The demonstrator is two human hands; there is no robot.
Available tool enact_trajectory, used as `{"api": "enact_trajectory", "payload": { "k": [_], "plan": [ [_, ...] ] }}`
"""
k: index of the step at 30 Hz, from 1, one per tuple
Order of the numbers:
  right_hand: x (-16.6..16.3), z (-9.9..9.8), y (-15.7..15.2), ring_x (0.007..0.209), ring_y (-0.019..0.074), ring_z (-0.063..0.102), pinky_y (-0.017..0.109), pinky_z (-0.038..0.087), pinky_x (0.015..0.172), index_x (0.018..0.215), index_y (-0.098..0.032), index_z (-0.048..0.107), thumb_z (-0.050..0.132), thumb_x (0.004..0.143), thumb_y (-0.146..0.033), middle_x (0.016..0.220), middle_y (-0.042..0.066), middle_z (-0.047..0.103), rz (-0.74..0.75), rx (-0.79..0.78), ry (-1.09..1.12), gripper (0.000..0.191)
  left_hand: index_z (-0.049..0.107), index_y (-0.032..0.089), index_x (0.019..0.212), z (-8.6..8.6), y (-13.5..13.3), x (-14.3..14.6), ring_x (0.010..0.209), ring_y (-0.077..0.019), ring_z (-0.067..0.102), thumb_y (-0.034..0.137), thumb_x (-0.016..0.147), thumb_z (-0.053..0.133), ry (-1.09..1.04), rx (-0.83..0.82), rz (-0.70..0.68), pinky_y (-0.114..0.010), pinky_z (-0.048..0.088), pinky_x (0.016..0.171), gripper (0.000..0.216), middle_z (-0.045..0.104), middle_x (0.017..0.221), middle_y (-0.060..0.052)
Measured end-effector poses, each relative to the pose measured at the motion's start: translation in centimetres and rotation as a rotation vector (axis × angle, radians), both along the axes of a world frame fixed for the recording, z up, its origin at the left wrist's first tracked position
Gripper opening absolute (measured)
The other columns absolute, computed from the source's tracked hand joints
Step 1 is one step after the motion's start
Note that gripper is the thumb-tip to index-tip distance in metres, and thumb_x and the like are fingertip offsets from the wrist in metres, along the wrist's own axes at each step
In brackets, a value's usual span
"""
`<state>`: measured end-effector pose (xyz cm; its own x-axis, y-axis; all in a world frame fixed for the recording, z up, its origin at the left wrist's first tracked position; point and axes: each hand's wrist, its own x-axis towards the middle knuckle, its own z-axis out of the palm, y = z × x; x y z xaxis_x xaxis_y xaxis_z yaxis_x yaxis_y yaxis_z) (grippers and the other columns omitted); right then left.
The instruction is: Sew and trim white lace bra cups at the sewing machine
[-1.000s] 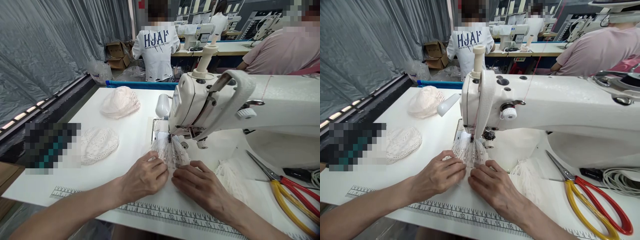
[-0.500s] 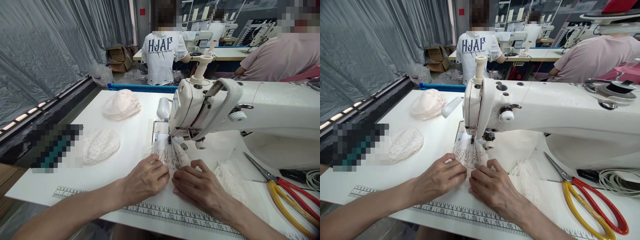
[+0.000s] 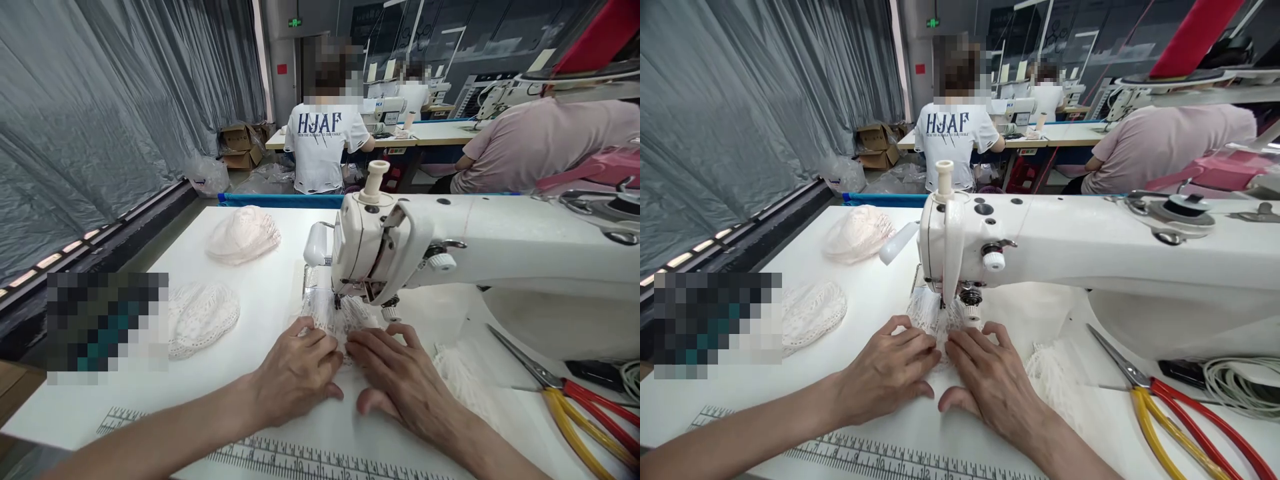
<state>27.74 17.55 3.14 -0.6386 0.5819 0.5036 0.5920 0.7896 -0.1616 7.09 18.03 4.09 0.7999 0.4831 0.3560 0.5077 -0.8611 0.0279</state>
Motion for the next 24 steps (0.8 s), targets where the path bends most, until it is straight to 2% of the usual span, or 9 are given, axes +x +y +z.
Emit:
{"api": "enact_trajectory", "payload": {
  "k": [6, 13, 20, 24],
  "plan": [
    [0.4, -0.6, 2.0, 0.086, 0.0234, 0.061, 0.044, 0.029, 0.084, 0.109, -0.014, 0.058, 0.023, 0.090, -0.061, 0.110, 0.014, 0.065, -0.123, 0.053, -0.119, 0.062, 0.057, 0.013, 0.092, -0.5, 2.7, 0.7, 0.082, -0.0163, 0.059, 0.038, 0.088, 0.050, -0.004, 0.099, 0.059, -0.037, 0.038, 0.085, 0.027, 0.061, 0.086, -0.005],
    [0.7, -1.6, 2.8, 0.083, 0.0240, 0.060, 0.049, 0.027, 0.089, 0.118, -0.018, 0.054, 0.021, 0.090, -0.061, 0.100, 0.013, 0.068, -0.187, 0.041, -0.162, 0.061, 0.058, 0.014, 0.092, -0.8, 3.8, 0.8, 0.084, -0.0164, 0.058, 0.034, 0.089, 0.049, 0.024, 0.117, 0.069, -0.038, 0.037, 0.091, 0.022, 0.061, 0.086, -0.005],
    [0.6, -1.0, 2.1, 0.094, 0.0256, 0.059, 0.049, 0.026, 0.089, 0.118, -0.016, 0.052, 0.027, 0.092, -0.056, 0.114, 0.014, 0.063, -0.129, 0.036, -0.164, 0.054, 0.059, 0.012, 0.091, -0.7, 3.5, 0.8, 0.091, -0.0187, 0.057, 0.034, 0.088, 0.051, 0.019, 0.124, 0.077, -0.039, 0.039, 0.092, 0.023, 0.061, 0.087, -0.007],
    [0.3, 0.0, 1.3, 0.089, 0.0230, 0.060, 0.044, 0.026, 0.088, 0.104, -0.015, 0.059, 0.029, 0.093, -0.053, 0.104, 0.012, 0.067, -0.045, 0.036, -0.068, 0.050, 0.059, 0.010, 0.088, -0.5, 2.6, 0.8, 0.086, -0.0181, 0.056, 0.029, 0.089, 0.050, 0.004, 0.133, 0.046, -0.039, 0.041, 0.090, 0.020, 0.059, 0.081, -0.006]
  ]
}}
